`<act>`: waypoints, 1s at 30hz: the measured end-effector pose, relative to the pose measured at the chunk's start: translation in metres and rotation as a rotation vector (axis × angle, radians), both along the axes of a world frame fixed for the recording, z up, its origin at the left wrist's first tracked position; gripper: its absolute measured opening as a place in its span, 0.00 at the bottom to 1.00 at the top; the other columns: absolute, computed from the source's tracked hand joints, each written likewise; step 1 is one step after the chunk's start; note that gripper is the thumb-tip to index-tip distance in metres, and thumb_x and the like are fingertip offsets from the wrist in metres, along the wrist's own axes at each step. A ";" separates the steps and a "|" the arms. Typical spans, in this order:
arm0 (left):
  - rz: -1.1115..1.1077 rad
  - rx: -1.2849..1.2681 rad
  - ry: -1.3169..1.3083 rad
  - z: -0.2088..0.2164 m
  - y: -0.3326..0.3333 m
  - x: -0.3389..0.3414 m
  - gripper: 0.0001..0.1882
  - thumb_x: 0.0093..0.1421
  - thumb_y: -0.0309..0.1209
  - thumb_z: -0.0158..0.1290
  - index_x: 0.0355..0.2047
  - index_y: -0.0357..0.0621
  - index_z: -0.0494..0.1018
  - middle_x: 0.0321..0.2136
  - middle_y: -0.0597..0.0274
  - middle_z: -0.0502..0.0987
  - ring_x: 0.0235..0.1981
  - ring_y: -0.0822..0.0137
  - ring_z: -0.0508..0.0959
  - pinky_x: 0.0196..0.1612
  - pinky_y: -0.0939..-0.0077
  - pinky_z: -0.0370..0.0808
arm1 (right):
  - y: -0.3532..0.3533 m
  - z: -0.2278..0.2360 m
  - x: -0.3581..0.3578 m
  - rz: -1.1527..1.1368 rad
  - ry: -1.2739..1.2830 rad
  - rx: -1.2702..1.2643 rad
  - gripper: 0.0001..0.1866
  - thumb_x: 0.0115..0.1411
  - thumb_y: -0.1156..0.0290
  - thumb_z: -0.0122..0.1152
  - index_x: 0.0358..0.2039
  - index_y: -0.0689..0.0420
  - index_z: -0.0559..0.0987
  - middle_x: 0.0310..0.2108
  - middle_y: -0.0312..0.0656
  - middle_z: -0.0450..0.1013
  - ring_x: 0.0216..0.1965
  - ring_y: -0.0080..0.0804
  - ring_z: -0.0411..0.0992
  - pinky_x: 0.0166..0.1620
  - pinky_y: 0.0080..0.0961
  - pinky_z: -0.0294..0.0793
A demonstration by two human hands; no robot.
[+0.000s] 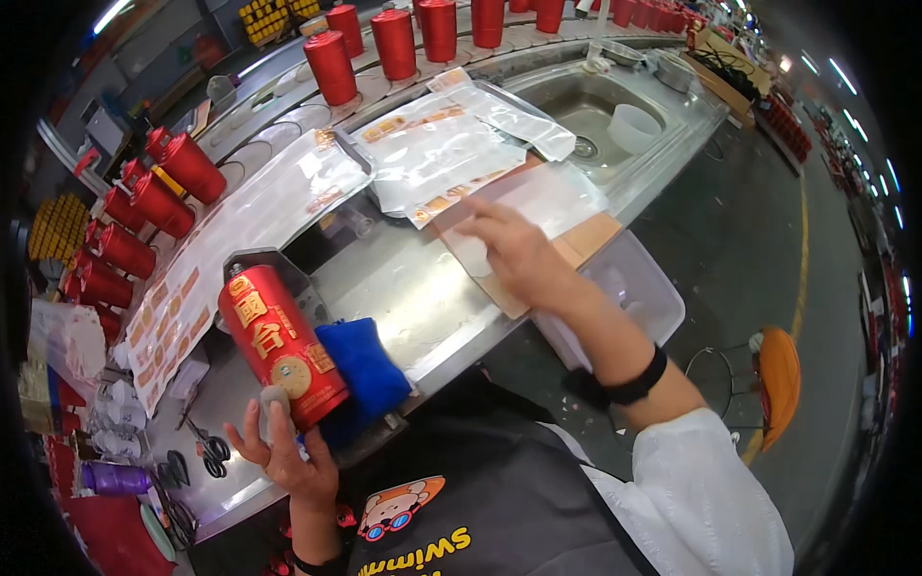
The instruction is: Applying labels and cleaning red cylindrical canisters on a production line.
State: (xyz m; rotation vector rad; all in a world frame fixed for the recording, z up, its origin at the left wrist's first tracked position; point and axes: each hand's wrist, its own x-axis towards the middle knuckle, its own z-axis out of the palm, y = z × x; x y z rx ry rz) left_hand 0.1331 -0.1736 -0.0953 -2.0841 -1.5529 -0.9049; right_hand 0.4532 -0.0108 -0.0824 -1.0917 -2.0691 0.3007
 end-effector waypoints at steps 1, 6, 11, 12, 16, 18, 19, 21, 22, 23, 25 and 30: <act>0.010 -0.001 -0.032 -0.001 -0.001 0.002 0.21 0.61 0.31 0.47 0.52 0.34 0.67 0.48 0.46 0.73 0.57 0.48 0.65 0.64 0.45 0.44 | 0.017 -0.007 0.018 -0.071 -0.130 0.105 0.20 0.50 0.88 0.47 0.42 0.59 0.77 0.54 0.51 0.66 0.50 0.47 0.69 0.52 0.32 0.70; 0.077 -0.055 -0.120 -0.006 -0.011 0.005 0.23 0.62 0.30 0.45 0.55 0.31 0.63 0.52 0.41 0.68 0.59 0.46 0.63 0.64 0.45 0.44 | 0.064 0.002 0.052 -0.142 -0.485 -0.061 0.16 0.50 0.83 0.53 0.41 0.58 0.77 0.51 0.51 0.68 0.53 0.48 0.66 0.55 0.35 0.67; 0.100 -0.085 -0.191 -0.018 -0.019 0.002 0.23 0.62 0.27 0.43 0.56 0.31 0.62 0.54 0.41 0.66 0.60 0.44 0.61 0.64 0.48 0.46 | 0.035 0.002 0.042 0.079 -0.568 -0.109 0.15 0.47 0.70 0.62 0.37 0.60 0.78 0.47 0.49 0.70 0.50 0.46 0.67 0.50 0.34 0.70; 0.105 -0.091 -0.206 -0.021 -0.019 0.003 0.23 0.62 0.27 0.43 0.57 0.30 0.61 0.55 0.40 0.65 0.60 0.43 0.60 0.64 0.50 0.48 | 0.027 0.004 0.040 0.073 -0.572 -0.115 0.15 0.47 0.70 0.62 0.37 0.60 0.78 0.47 0.49 0.70 0.50 0.46 0.67 0.50 0.34 0.70; 0.082 -0.080 -0.282 -0.028 -0.016 0.003 0.23 0.63 0.30 0.44 0.56 0.30 0.60 0.53 0.39 0.65 0.57 0.42 0.63 0.62 0.43 0.49 | 0.017 0.008 0.026 0.068 -0.616 -0.073 0.10 0.43 0.71 0.62 0.26 0.62 0.76 0.37 0.47 0.71 0.43 0.42 0.69 0.42 0.33 0.74; 0.080 -0.075 -0.287 -0.030 -0.016 0.002 0.23 0.63 0.30 0.44 0.56 0.30 0.59 0.53 0.38 0.65 0.58 0.42 0.62 0.62 0.44 0.50 | 0.017 0.011 0.021 0.110 -0.742 -0.118 0.09 0.46 0.68 0.60 0.25 0.60 0.77 0.34 0.43 0.71 0.43 0.40 0.68 0.36 0.35 0.74; 0.084 -0.068 -0.290 -0.031 -0.017 0.002 0.24 0.63 0.30 0.43 0.57 0.30 0.59 0.53 0.37 0.65 0.58 0.42 0.61 0.62 0.44 0.50 | 0.017 0.011 0.016 0.105 -0.745 -0.119 0.09 0.46 0.68 0.60 0.25 0.60 0.77 0.34 0.43 0.71 0.43 0.40 0.68 0.36 0.35 0.74; 0.072 -0.064 -0.309 -0.031 -0.017 0.000 0.24 0.63 0.30 0.44 0.57 0.30 0.59 0.53 0.37 0.64 0.58 0.42 0.61 0.61 0.45 0.51 | 0.014 0.008 0.004 0.053 -0.816 -0.103 0.08 0.45 0.69 0.59 0.25 0.59 0.76 0.34 0.43 0.71 0.43 0.40 0.68 0.36 0.34 0.74; 0.065 -0.060 -0.326 -0.031 -0.018 -0.001 0.24 0.63 0.30 0.44 0.57 0.29 0.59 0.53 0.36 0.64 0.58 0.42 0.61 0.61 0.45 0.52 | 0.013 0.006 0.003 0.055 -0.818 -0.101 0.08 0.45 0.69 0.59 0.25 0.59 0.76 0.34 0.43 0.71 0.43 0.40 0.68 0.36 0.34 0.74; 0.068 -0.058 -0.328 -0.032 -0.018 0.000 0.24 0.63 0.30 0.44 0.57 0.29 0.59 0.53 0.36 0.64 0.58 0.42 0.61 0.61 0.45 0.52 | 0.011 0.002 0.003 0.039 -0.805 -0.078 0.07 0.45 0.70 0.59 0.25 0.59 0.76 0.34 0.43 0.70 0.43 0.40 0.68 0.36 0.34 0.74; 0.061 -0.065 -0.345 -0.034 -0.016 -0.001 0.24 0.63 0.30 0.44 0.57 0.29 0.59 0.54 0.36 0.63 0.58 0.41 0.61 0.61 0.45 0.53 | 0.013 -0.009 0.006 0.022 -0.790 -0.047 0.07 0.44 0.71 0.59 0.25 0.59 0.75 0.34 0.43 0.70 0.43 0.40 0.68 0.36 0.34 0.74; -0.013 -0.111 -0.465 -0.029 -0.013 -0.004 0.24 0.63 0.29 0.44 0.57 0.28 0.59 0.56 0.37 0.60 0.59 0.43 0.61 0.60 0.56 0.58 | 0.011 -0.012 0.010 -0.003 -0.744 -0.019 0.08 0.47 0.70 0.59 0.26 0.60 0.75 0.37 0.45 0.72 0.44 0.41 0.69 0.40 0.33 0.74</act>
